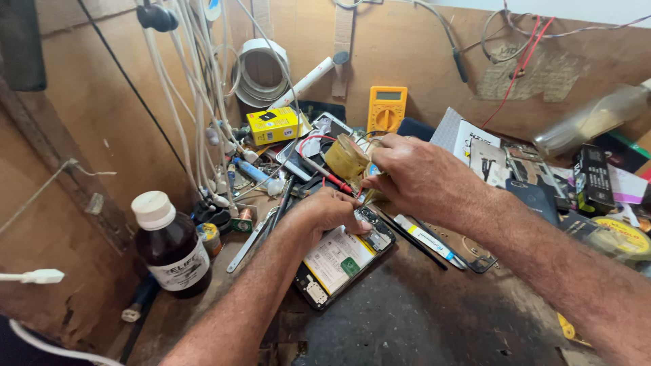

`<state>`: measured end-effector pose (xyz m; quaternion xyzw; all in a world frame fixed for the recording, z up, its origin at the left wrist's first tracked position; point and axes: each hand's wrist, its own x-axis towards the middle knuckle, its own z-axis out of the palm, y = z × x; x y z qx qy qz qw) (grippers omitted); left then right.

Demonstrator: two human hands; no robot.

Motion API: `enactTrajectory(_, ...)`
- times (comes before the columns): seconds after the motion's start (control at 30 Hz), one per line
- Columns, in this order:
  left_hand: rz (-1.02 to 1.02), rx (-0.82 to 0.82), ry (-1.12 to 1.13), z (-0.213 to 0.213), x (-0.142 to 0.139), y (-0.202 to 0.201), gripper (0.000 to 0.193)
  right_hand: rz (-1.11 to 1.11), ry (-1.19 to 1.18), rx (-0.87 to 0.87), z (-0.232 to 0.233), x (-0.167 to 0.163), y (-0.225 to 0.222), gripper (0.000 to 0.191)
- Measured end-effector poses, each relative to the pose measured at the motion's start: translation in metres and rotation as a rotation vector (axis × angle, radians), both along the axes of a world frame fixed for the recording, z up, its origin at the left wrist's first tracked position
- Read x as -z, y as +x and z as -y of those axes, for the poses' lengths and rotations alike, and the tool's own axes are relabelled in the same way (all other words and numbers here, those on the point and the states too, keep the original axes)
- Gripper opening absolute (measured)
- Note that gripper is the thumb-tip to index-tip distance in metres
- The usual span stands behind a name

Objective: The person works on a disassembled smartphone, manipulating the internal motherboard and ribbon cables. They use a black pen-like tool to adjust components and connectors on the circuit board, occasionally using their fingers to hold parts in place. The workspace is cluttered with various electronic parts and tools.

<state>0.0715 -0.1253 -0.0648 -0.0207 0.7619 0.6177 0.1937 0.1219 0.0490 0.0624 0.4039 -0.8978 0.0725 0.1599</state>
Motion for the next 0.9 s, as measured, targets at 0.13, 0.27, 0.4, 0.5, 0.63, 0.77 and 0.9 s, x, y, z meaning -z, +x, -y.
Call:
enactTrajectory(0.13,0.002,0.041,-0.002,0.001,-0.002,0.003,0.056,0.066,0.01,0.021,0.002,-0.003,-0.003,0.03)
enactTrajectory(0.27,0.029,0.254,0.169,0.013,0.001,0.006,0.035,0.088,-0.061,-0.098,0.004,-0.003,-0.001,0.032)
enactTrajectory(0.4,0.072,0.307,0.306,0.022,0.003,0.003,0.028,0.167,-0.071,-0.002,0.003,-0.002,0.003,0.029)
enactTrajectory(0.5,0.071,0.207,0.26,0.017,0.005,0.003,0.03,0.135,-0.062,0.021,0.001,-0.002,0.002,0.024)
enactTrajectory(0.63,0.072,0.137,0.261,0.008,0.002,0.005,0.033,0.072,-0.026,0.094,-0.002,0.002,0.002,0.019)
enactTrajectory(0.77,0.107,0.093,0.237,0.007,-0.002,0.006,0.035,0.076,0.002,0.104,-0.003,0.002,0.004,0.022)
enactTrajectory(0.9,0.08,0.055,0.233,0.007,0.001,0.007,0.033,0.124,-0.071,0.005,-0.002,0.001,0.005,0.025)
